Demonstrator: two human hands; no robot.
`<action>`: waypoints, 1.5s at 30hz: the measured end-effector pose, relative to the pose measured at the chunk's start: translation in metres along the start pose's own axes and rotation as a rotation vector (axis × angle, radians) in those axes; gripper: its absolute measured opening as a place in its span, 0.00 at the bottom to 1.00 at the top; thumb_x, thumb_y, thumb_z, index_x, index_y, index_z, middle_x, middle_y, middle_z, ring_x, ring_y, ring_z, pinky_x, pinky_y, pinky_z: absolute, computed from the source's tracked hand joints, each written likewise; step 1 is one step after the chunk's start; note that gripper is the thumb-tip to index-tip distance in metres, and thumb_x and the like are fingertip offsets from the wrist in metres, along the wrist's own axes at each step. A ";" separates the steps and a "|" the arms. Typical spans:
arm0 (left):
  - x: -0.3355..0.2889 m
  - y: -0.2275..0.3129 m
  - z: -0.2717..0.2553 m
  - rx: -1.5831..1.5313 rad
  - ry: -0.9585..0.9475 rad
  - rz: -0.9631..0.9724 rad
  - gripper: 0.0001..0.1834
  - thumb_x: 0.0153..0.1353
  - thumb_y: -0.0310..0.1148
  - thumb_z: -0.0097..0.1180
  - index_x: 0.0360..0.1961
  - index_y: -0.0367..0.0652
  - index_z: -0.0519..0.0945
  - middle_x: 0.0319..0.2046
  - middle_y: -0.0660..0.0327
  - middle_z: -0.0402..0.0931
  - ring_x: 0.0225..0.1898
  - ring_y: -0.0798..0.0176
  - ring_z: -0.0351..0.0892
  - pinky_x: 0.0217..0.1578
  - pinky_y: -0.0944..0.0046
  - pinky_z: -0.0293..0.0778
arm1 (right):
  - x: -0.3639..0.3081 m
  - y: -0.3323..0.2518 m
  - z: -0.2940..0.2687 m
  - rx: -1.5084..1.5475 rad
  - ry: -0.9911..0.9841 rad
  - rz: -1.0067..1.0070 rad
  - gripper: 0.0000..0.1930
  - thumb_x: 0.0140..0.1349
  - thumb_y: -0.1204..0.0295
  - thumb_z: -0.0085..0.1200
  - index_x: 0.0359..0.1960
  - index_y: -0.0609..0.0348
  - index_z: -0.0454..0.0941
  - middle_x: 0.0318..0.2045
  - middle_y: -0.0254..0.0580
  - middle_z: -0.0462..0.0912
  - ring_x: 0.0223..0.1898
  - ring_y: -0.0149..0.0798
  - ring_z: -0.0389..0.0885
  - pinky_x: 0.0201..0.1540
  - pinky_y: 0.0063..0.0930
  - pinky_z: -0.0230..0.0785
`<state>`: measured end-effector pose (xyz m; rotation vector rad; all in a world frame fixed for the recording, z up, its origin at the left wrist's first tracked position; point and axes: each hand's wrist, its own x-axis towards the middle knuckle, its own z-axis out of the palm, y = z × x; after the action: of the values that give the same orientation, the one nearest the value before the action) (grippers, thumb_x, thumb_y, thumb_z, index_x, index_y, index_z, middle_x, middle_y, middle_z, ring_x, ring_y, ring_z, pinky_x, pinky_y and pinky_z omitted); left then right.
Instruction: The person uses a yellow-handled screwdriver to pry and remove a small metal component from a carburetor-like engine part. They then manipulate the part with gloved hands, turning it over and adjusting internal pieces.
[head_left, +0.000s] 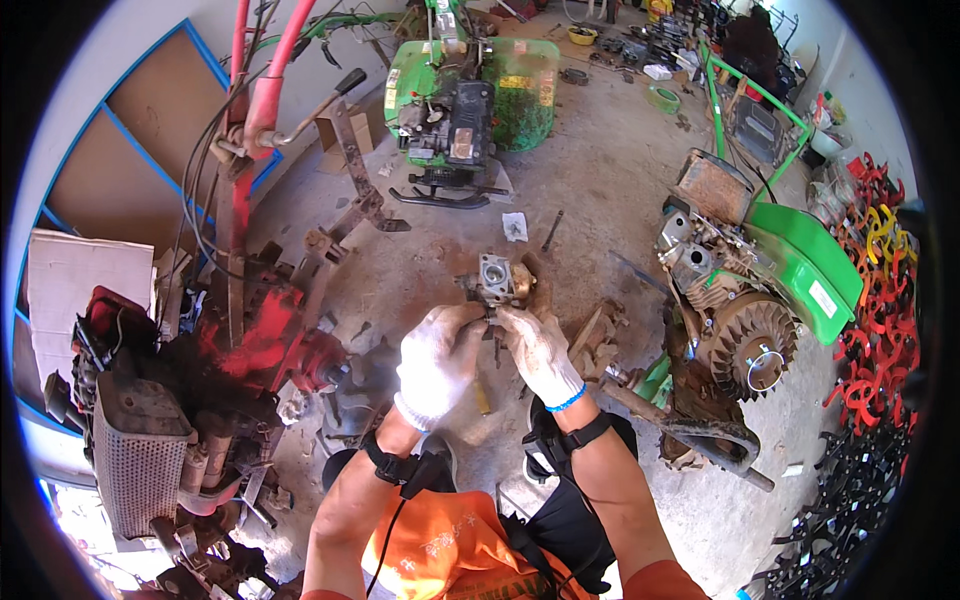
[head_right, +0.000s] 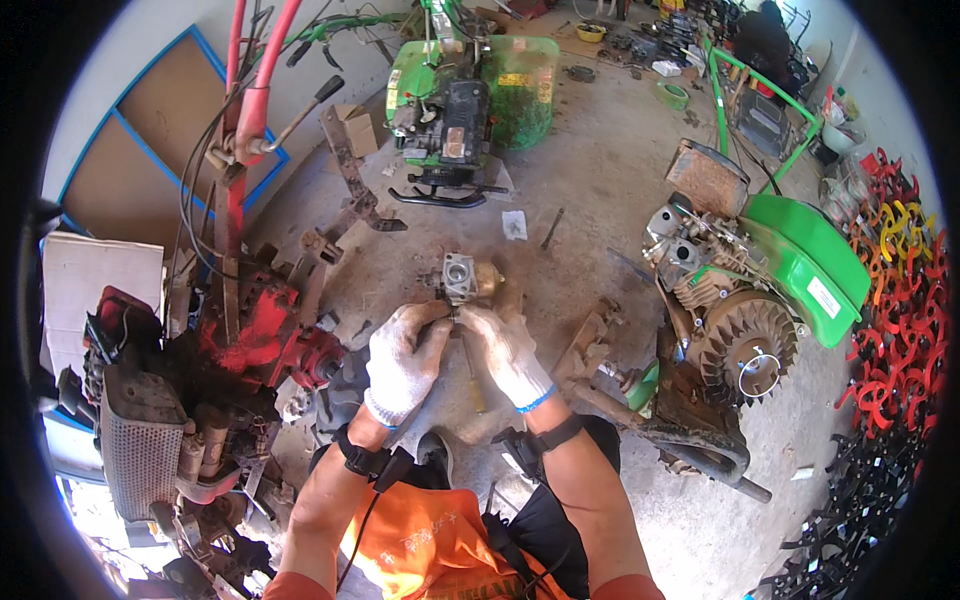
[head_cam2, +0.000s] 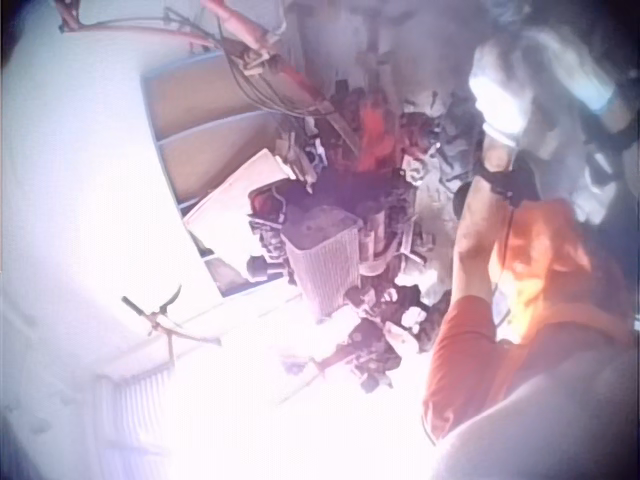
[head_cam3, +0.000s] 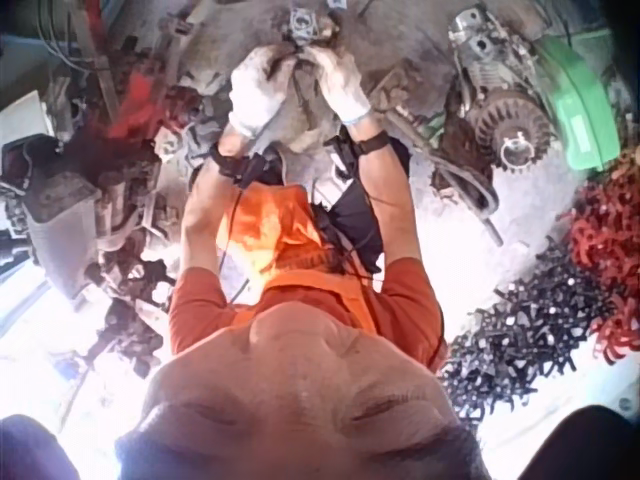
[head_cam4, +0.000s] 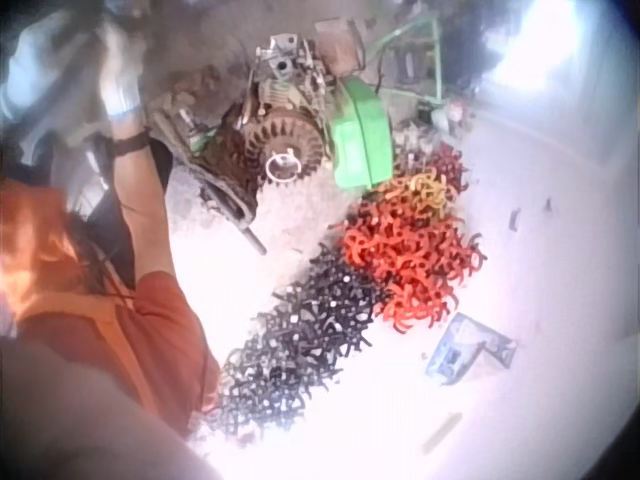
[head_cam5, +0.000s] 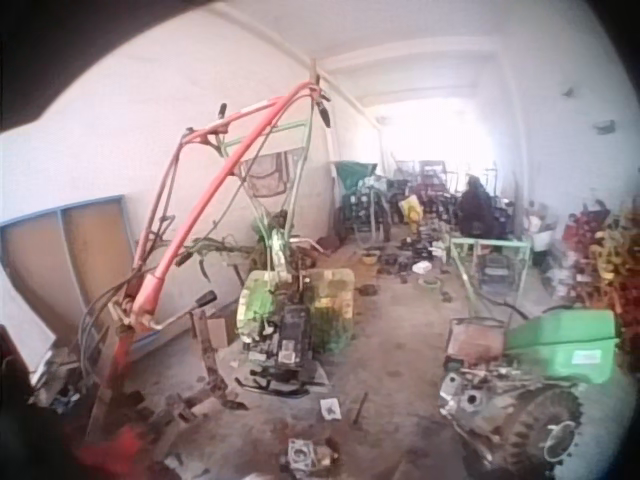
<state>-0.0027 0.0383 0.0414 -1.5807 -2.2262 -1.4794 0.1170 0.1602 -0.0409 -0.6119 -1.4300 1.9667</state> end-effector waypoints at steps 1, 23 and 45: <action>-0.001 -0.001 0.005 0.001 0.004 0.014 0.10 0.63 0.25 0.70 0.46 0.40 0.88 0.42 0.50 0.89 0.41 0.44 0.90 0.42 0.53 0.84 | -0.002 0.002 -0.005 -0.297 0.031 -0.111 0.16 0.75 0.63 0.60 0.56 0.58 0.91 0.53 0.49 0.91 0.56 0.36 0.86 0.61 0.30 0.78; 0.001 -0.014 0.019 -0.219 -0.011 -0.224 0.08 0.66 0.26 0.63 0.44 0.36 0.86 0.42 0.48 0.86 0.35 0.42 0.87 0.38 0.51 0.83 | 0.020 -0.012 0.010 0.253 0.048 0.038 0.49 0.69 0.81 0.56 0.87 0.49 0.41 0.68 0.43 0.74 0.62 0.36 0.78 0.66 0.32 0.75; 0.004 -0.025 0.011 -0.219 -0.155 -0.325 0.07 0.71 0.29 0.57 0.43 0.38 0.85 0.41 0.45 0.84 0.40 0.36 0.87 0.42 0.46 0.82 | 0.004 0.004 -0.011 -0.573 -0.075 0.065 0.18 0.80 0.77 0.51 0.67 0.70 0.78 0.65 0.50 0.83 0.66 0.42 0.83 0.71 0.33 0.74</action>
<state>-0.0187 0.0485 0.0208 -1.4860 -2.5893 -1.7933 0.1208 0.1699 -0.0484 -0.8439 -2.0623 1.6296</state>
